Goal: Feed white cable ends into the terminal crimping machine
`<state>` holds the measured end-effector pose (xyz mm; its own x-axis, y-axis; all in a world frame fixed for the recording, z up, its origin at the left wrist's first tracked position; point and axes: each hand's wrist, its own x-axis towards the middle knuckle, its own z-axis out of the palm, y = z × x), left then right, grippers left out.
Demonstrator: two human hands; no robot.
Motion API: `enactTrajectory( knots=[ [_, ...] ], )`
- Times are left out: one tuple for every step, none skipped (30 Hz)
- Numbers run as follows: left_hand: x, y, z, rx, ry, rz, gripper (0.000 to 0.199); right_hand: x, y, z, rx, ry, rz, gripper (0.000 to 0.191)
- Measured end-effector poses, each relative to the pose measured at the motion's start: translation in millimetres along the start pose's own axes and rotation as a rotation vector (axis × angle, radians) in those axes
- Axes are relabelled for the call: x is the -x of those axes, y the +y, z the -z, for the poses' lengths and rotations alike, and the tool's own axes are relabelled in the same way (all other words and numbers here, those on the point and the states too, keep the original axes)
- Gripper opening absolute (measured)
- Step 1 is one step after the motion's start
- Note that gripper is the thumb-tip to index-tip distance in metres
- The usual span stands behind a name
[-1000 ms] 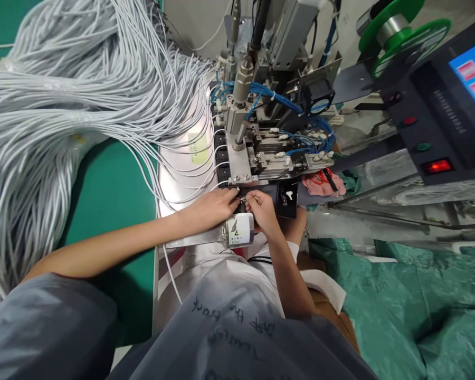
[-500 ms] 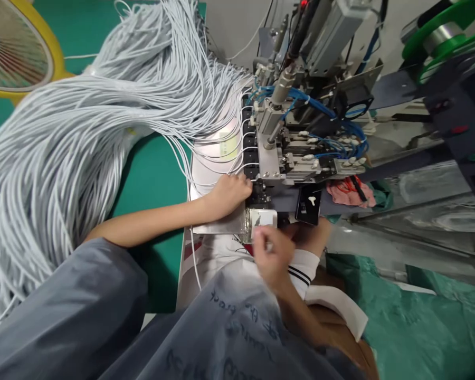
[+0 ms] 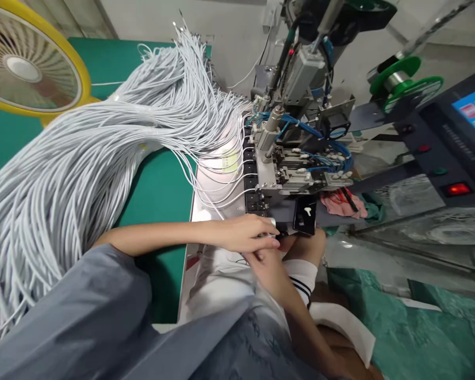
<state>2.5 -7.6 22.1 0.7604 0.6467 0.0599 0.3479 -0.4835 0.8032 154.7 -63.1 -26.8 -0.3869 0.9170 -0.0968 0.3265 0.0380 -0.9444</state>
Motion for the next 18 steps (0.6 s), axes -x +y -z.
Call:
enactTrajectory(
  knots=[
    [-0.5, -0.9, -0.2, 0.034, 0.009, 0.019, 0.029, -2.9, -2.0, 14.8, 0.023, 0.028, -0.027, 0.009],
    [-1.0, -2.8, -0.5, 0.06, 0.03, 0.04, 0.029, -5.3, -4.0, 27.9, 0.026, 0.05, -0.062, 0.007],
    [-1.6, -5.2, -0.9, 0.083, 0.059, 0.06, 0.028, -7.0, -6.2, 38.6, 0.01, 0.084, -0.093, 0.007],
    [-2.1, -7.6, -1.5, 0.106, 0.093, 0.075, 0.028, -8.2, -8.7, 46.9, -0.026, 0.152, -0.112, 0.01],
    [-2.4, -9.8, -2.2, 0.127, 0.129, 0.088, 0.028, -9.0, -11.5, 52.4, -0.073, 0.223, -0.123, 0.014],
    [-2.6, -11.5, -3.2, 0.145, 0.16, 0.092, 0.027, -9.5, -14.6, 55.4, -0.126, 0.283, -0.126, 0.017],
    [-2.5, -12.4, -4.1, 0.161, 0.182, 0.086, 0.025, -10.0, -17.6, 56.0, -0.181, 0.33, -0.125, 0.019],
    [-2.3, -12.5, -5.1, 0.173, 0.198, 0.075, 0.024, -10.7, -20.5, 54.8, -0.231, 0.361, -0.121, 0.02],
    [-1.8, -12.0, -6.0, 0.181, 0.21, 0.063, 0.023, -11.5, -22.9, 52.3, -0.271, 0.378, -0.118, 0.021],
    [-1.3, -10.9, -6.9, 0.187, 0.221, 0.052, 0.023, -12.5, -24.9, 49.1, -0.3, 0.386, -0.114, 0.02],
    [-0.8, -9.5, -7.7, 0.193, 0.236, 0.042, 0.023, -13.6, -26.2, 45.6, -0.319, 0.39, -0.105, 0.018],
    [-0.3, -8.0, -8.5, 0.199, 0.254, 0.034, 0.023, -14.7, -27.0, 42.3, -0.33, 0.397, -0.088, 0.015],
    [0.1, -6.6, -9.2, 0.207, 0.275, 0.028, 0.023, -15.6, -27.2, 39.5, -0.334, 0.404, -0.06, 0.012],
    [0.4, -5.5, -10.0, 0.215, 0.295, 0.021, 0.023, -16.2, -27.1, 37.4, -0.335, 0.408, -0.025, 0.01],
    [0.6, -4.7, -10.8, 0.223, 0.315, 0.017, 0.023, -16.5, -26.8, 36.0, -0.332, 0.407, 0.009, 0.009],
    [0.8, -4.2, -11.4, 0.229, 0.332, 0.015, 0.024, -16.4, -26.4, 35.4, -0.321, 0.405, 0.036, 0.008],
    [1.1, -4.1, -12.0, 0.232, 0.347, 0.015, 0.025, -16.0, -26.0, 35.4, -0.304, 0.4, 0.055, 0.008],
    [1.3, -4.1, -12.3, 0.228, 0.362, 0.016, 0.026, -15.4, -25.6, 35.9, -0.278, 0.398, 0.069, 0.01]
  ],
)
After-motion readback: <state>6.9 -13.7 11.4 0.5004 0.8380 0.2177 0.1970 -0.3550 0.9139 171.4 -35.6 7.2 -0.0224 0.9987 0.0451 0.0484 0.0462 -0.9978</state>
